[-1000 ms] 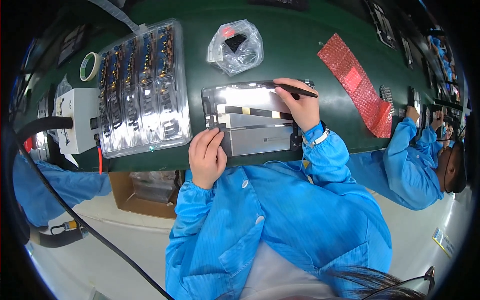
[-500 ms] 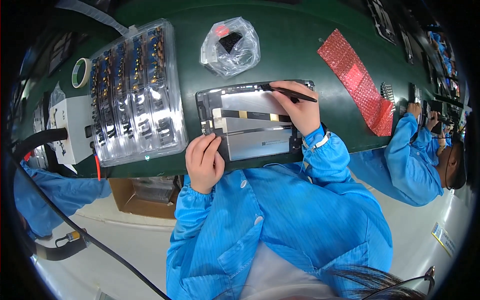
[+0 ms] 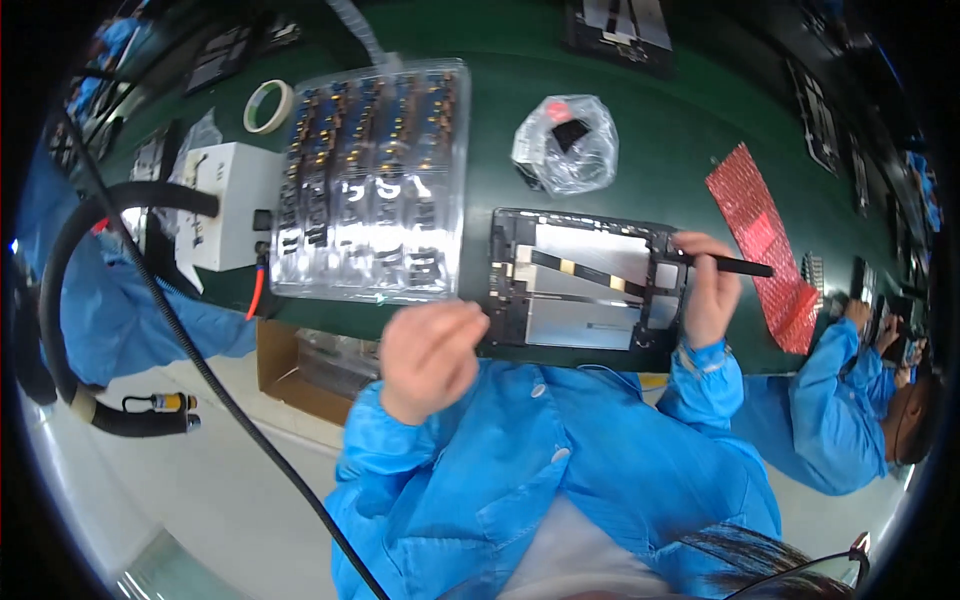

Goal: The person assembles the internal components of a tablet by placing a battery, ribbon cables, and a screen into a tablet frame, using tweezers to manipulate the ribbon cables.

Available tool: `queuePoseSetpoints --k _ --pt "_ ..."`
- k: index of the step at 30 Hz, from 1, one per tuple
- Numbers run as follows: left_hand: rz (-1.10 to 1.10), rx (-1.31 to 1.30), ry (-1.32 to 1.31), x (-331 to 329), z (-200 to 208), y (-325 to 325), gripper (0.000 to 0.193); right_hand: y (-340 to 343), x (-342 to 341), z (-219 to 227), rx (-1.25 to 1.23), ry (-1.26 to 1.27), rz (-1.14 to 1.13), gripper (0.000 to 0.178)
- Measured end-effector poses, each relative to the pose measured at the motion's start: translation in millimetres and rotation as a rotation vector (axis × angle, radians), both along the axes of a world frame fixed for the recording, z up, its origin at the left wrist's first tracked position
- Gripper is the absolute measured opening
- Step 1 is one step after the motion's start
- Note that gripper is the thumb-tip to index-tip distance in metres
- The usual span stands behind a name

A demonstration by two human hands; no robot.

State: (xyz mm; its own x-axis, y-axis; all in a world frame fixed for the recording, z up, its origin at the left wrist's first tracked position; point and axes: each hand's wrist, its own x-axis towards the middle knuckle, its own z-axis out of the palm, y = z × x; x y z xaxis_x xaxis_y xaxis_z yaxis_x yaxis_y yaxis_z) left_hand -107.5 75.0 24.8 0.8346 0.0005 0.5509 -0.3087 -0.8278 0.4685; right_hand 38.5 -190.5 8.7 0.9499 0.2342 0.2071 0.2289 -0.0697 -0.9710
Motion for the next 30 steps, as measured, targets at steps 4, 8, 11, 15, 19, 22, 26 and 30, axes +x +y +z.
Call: queuePoseSetpoints --k 4,8,11,15,19,22,26,30 --pt "0.24 0.113 0.166 30 51 61 0.025 -17 4 17 0.004 -0.167 -0.007 0.017" --pt "0.37 0.057 0.147 68 47 148 0.017 -17 -11 35 -0.002 -0.243 -0.076 0.012" --pt "0.367 0.111 0.293 84 29 207 0.019 -12 -33 36 -0.013 -0.181 -0.111 0.01" --pt "0.153 0.239 0.249 126 9 211 0.018 -15 -58 32 -0.122 -0.13 -0.188 0.007" --pt "0.164 0.316 0.318 118 -7 215 0.016 -25 -91 25 -0.186 -0.162 -0.223 0.007" --pt "0.151 0.31 0.326 108 -9 215 0.016 -32 -119 9 -0.161 -0.142 -0.291 0.007" --pt "0.125 0.261 0.276 103 -15 215 0.015 -38 -147 -19 -0.129 -0.102 -0.333 0.006" --pt "0.357 0.106 0.067 103 -6 228 0.017 -42 -160 -31 -0.073 -0.062 -0.364 0.009"
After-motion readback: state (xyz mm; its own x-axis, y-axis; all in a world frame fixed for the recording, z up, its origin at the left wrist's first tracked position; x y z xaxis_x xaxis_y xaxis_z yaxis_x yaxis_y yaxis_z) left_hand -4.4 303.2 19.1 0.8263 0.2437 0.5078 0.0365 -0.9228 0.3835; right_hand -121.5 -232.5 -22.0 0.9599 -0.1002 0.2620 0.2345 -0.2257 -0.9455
